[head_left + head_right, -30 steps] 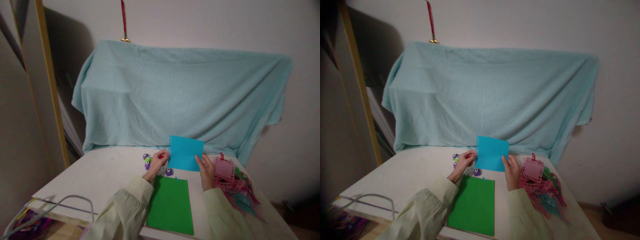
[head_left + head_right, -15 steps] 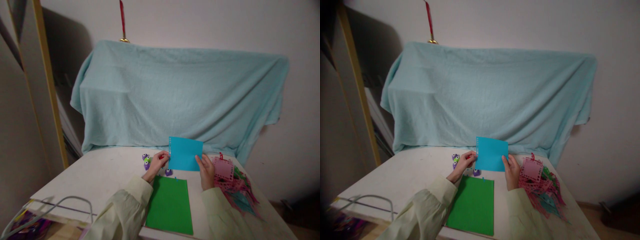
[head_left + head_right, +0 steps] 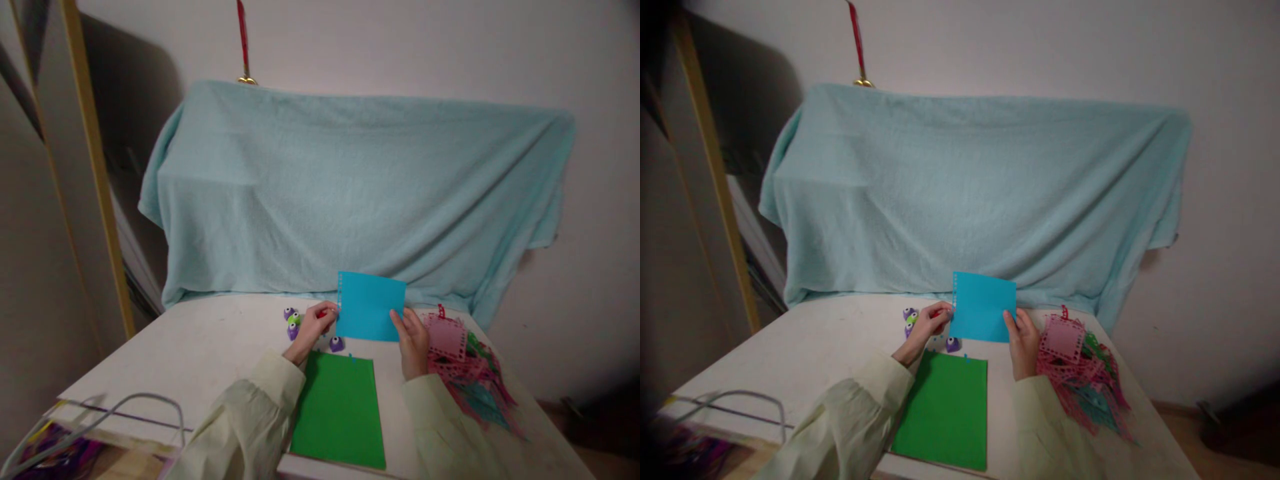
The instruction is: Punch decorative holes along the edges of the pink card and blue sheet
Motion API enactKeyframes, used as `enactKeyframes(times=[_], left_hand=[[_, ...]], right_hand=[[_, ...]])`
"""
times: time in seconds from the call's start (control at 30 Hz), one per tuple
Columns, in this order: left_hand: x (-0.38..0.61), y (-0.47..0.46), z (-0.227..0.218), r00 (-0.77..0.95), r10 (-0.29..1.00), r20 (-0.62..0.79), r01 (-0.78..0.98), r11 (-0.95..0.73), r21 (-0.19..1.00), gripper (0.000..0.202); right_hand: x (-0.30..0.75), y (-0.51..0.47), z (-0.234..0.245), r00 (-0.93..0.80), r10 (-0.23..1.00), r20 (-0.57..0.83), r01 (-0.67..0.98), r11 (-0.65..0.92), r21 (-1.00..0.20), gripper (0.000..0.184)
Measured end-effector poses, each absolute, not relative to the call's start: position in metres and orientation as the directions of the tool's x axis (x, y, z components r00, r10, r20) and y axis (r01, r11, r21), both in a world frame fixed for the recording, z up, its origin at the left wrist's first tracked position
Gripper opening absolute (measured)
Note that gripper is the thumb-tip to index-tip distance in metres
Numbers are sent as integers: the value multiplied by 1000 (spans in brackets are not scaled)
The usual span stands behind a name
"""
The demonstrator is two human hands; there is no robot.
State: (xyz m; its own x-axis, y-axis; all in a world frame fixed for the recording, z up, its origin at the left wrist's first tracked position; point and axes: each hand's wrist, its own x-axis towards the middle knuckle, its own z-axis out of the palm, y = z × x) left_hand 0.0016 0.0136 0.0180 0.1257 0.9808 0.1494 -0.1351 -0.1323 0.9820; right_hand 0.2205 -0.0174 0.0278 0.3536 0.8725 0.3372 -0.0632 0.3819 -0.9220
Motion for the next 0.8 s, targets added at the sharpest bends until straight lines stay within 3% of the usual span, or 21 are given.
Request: enactKeyframes(times=[0.8], left_hand=[[0,15,19,95,993,69,-189,-50,981,37]], right_hand=[[220,-16,26,366,864,346,-61,394,-917,26]])
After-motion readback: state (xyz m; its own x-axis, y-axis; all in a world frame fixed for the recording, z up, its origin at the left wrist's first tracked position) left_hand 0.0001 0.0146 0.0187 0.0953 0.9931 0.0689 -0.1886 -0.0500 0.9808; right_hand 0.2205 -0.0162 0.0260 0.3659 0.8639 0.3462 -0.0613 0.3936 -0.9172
